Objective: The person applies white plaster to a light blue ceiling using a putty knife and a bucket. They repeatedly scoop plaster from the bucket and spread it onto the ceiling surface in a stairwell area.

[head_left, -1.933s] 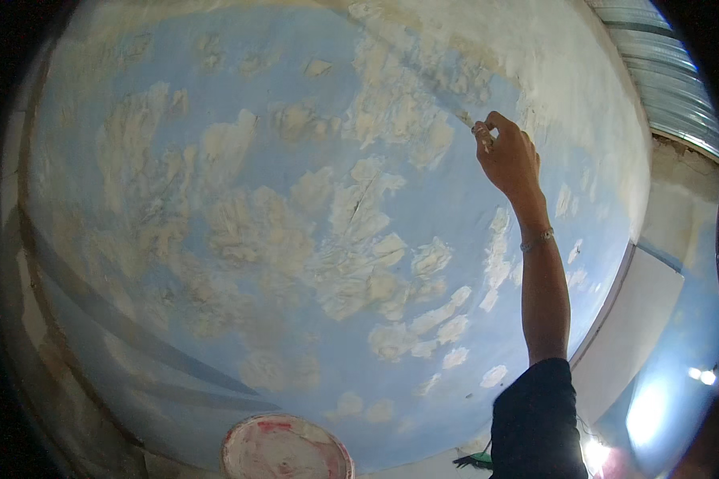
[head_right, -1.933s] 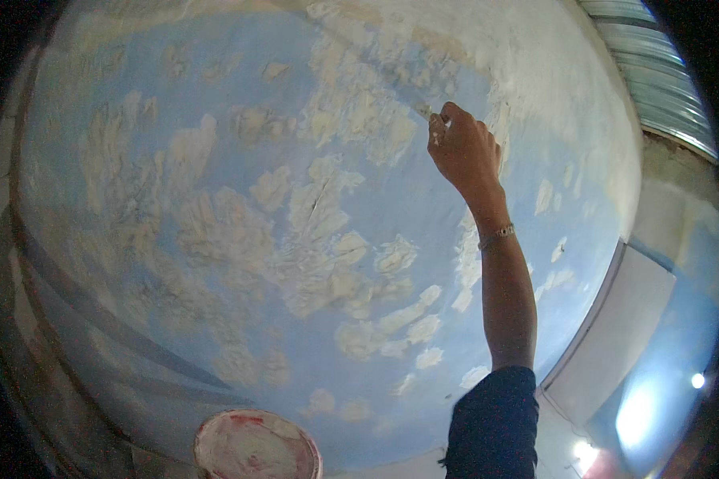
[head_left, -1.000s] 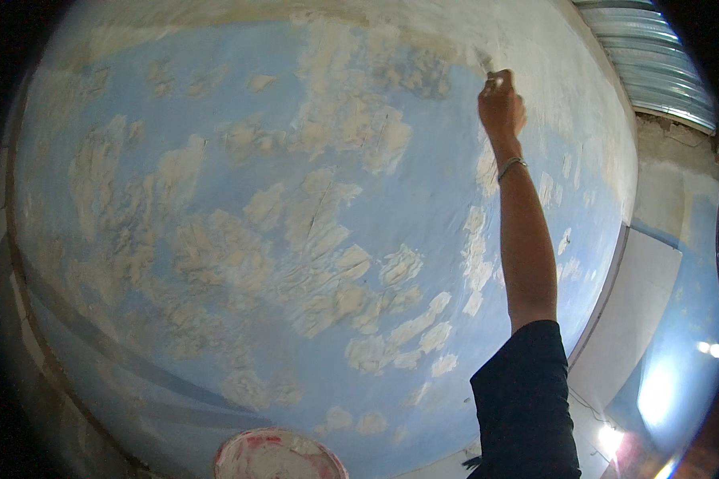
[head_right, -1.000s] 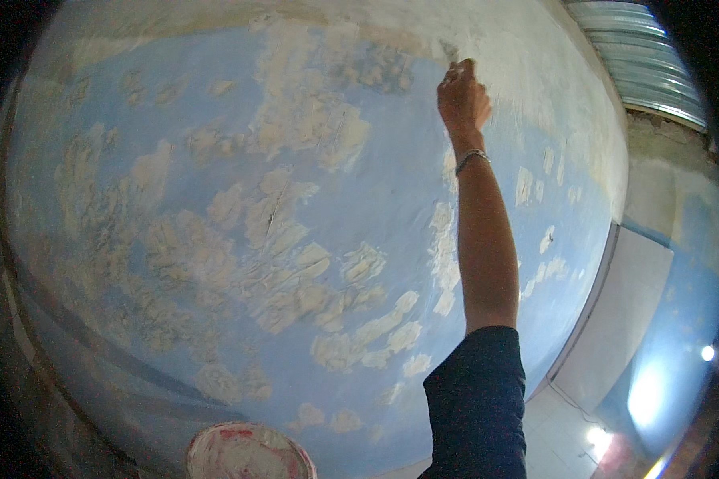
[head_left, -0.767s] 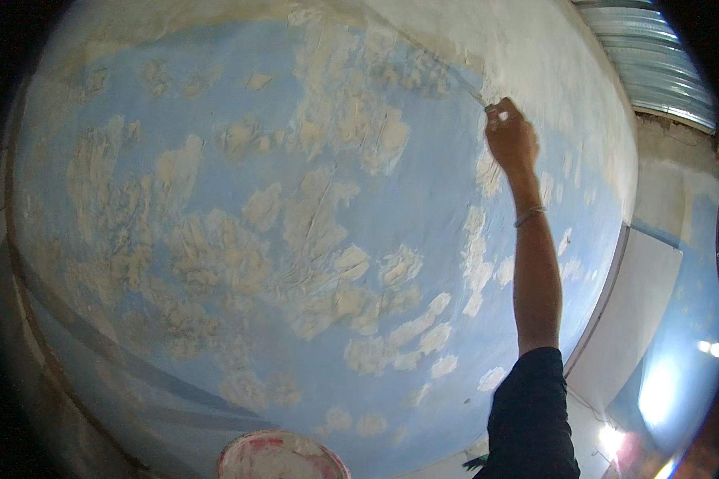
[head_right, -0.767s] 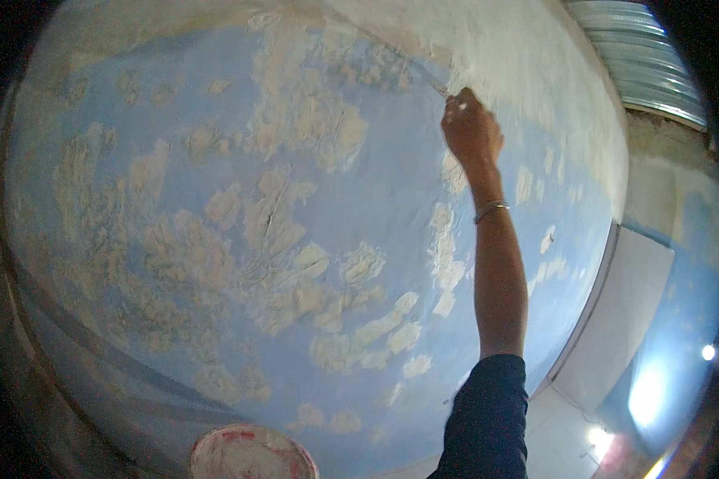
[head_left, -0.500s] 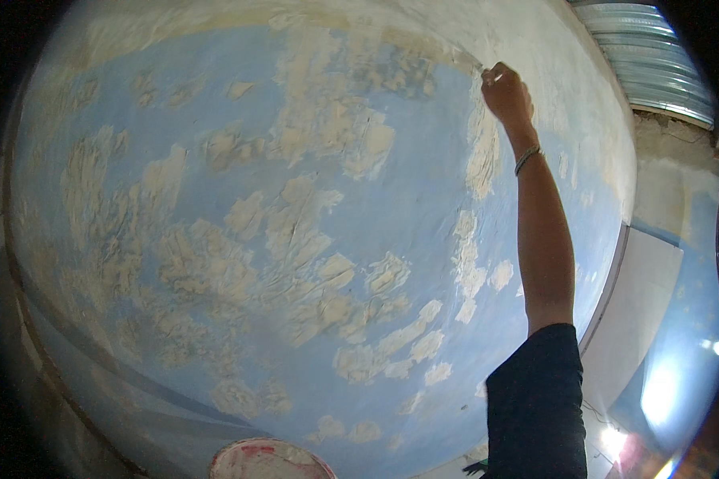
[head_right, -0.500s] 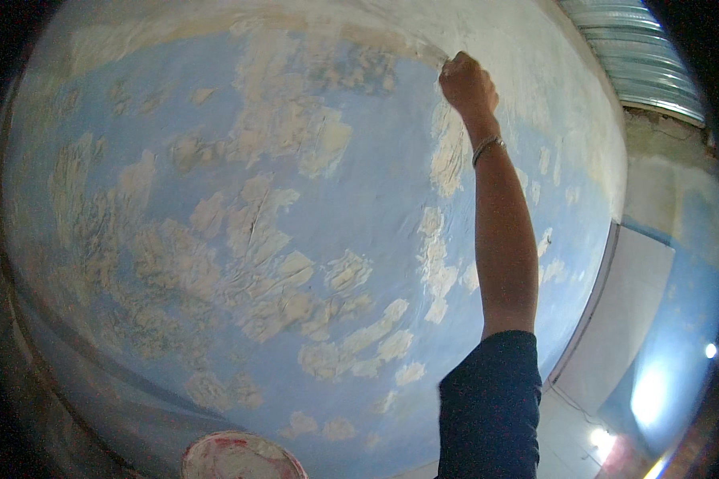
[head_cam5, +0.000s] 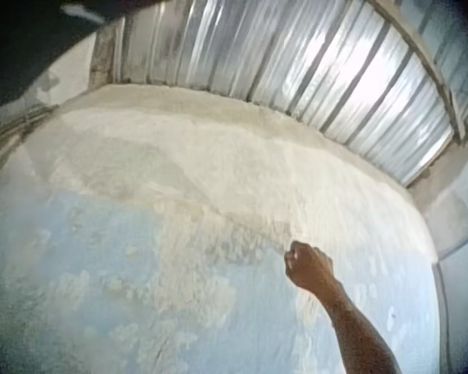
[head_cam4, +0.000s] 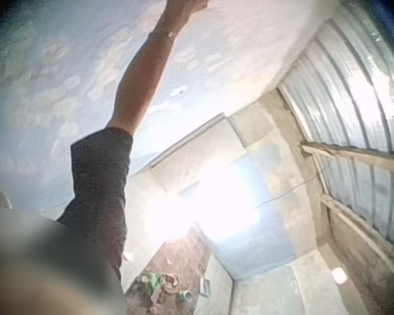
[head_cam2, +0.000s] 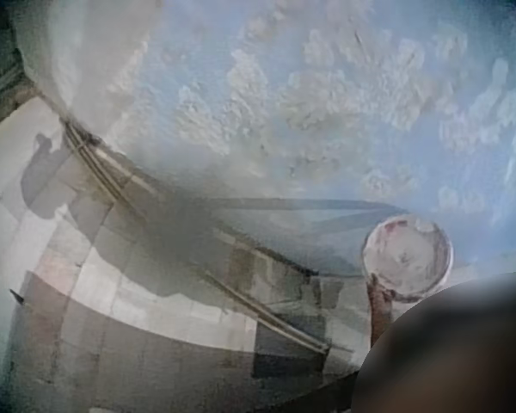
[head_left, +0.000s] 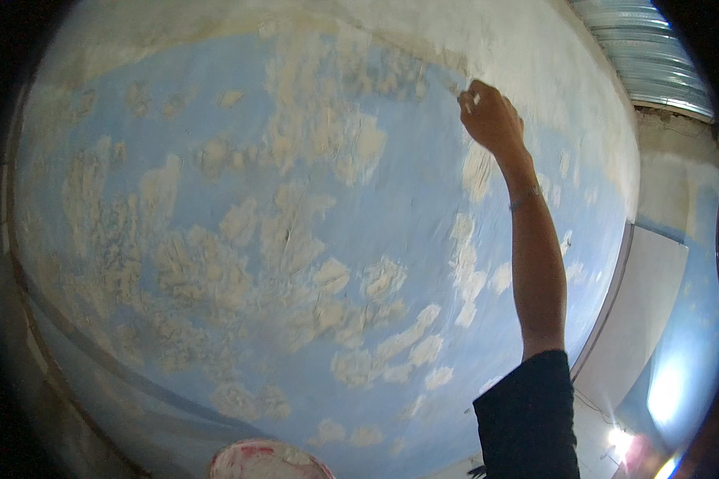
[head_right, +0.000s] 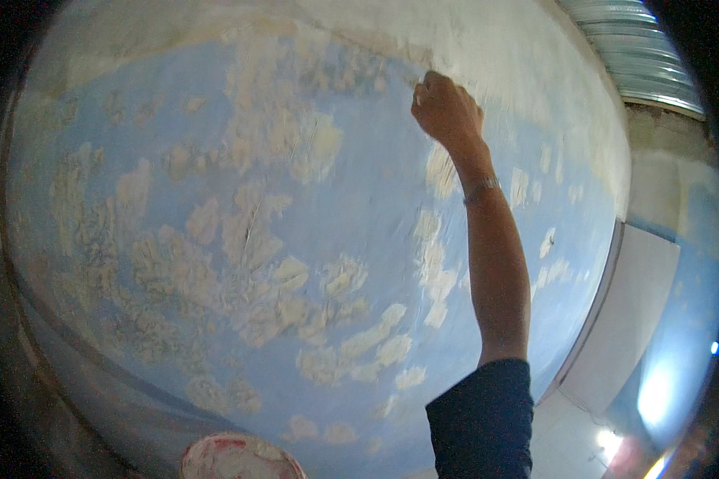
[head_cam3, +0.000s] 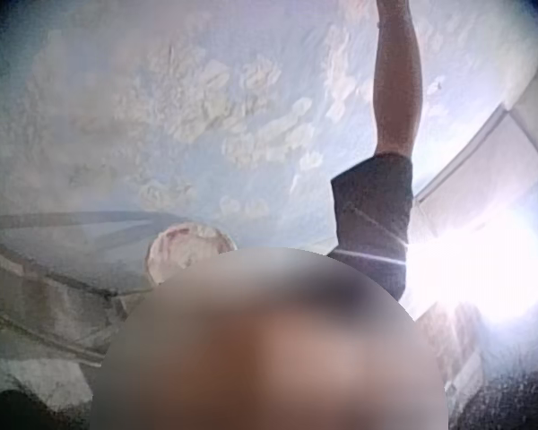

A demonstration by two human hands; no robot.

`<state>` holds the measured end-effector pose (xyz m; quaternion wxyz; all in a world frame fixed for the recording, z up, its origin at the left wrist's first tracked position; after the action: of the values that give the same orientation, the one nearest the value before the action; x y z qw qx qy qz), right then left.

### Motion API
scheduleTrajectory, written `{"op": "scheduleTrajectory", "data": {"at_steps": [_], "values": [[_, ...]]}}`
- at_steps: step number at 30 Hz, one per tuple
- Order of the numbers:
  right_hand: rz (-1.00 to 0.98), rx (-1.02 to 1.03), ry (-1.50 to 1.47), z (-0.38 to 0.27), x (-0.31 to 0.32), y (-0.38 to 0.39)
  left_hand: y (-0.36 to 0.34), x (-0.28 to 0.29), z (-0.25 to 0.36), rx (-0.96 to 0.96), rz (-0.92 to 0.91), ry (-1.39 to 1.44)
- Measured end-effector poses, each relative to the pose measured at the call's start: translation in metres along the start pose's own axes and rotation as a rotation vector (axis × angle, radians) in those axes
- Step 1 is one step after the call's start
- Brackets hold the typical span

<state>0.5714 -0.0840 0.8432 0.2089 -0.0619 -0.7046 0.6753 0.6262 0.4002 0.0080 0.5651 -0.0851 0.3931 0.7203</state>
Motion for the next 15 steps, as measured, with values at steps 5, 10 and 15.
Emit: {"op": "scheduleTrajectory", "data": {"at_steps": [5, 10, 15], "values": [[0.223, -0.051, -0.160, -0.012, 0.026, 0.001, -0.006, -0.006, 0.023, -0.051, -0.163, -0.056], [0.091, -0.032, -0.012, -0.066, -0.040, 0.042, 0.000, 0.011, 0.031, 0.007, -0.039, 0.002], [0.153, 0.031, -0.094, -0.065, -0.020, 0.089, 0.002, 0.017, 0.047, -0.018, -0.050, -0.014]]}}
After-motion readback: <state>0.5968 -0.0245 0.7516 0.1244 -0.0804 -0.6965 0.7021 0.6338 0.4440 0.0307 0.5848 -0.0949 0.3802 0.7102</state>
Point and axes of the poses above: each hand's wrist, its own y-axis away from the middle knuckle, its own x-axis out of the back of the hand, z = x × y, the point moved 9 cm from there along -y, towards the middle knuckle, and after that the axes turned 3 degrees about x, right-handed, at the moved point
